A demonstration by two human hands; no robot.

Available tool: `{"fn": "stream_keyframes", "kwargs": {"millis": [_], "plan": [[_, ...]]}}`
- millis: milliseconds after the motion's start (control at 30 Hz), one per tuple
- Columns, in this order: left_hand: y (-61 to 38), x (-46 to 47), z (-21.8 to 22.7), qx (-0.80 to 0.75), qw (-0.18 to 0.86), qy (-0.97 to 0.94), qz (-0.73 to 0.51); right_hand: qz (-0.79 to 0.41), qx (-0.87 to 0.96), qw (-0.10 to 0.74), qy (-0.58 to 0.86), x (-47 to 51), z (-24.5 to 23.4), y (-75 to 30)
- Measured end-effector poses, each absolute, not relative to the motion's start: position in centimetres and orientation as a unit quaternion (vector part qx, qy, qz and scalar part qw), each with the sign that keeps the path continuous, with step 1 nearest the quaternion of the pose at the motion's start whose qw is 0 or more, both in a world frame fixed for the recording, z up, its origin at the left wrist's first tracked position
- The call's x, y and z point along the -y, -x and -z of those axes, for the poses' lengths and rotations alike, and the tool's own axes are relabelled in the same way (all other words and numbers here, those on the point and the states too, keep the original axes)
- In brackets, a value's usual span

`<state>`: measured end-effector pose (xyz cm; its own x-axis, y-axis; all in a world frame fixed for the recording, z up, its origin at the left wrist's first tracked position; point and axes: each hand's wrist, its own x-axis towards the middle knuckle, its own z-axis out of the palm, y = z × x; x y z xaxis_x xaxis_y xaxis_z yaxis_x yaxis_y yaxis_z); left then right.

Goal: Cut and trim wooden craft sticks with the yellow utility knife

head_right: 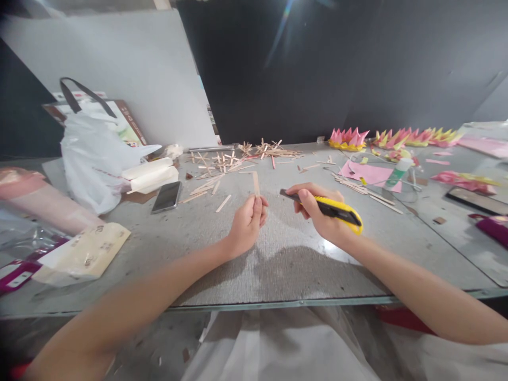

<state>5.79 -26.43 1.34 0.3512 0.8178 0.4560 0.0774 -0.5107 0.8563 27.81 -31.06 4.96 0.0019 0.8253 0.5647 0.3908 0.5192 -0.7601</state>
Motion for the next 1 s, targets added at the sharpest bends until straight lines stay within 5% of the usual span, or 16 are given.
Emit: {"fn": "stream_keyframes", "kwargs": {"millis": [767,1000], "plan": [[-5.5,27.7,-2.1,-0.298,0.293,-0.792,-0.446,-0.006,0.789,0.521,0.325,32.4,-3.6,-24.9],[-5.5,27.7,-1.9,-0.320,0.291,-0.798,-0.420,0.005,0.788,0.475,0.392,32.2,-2.8,-25.0]]}}
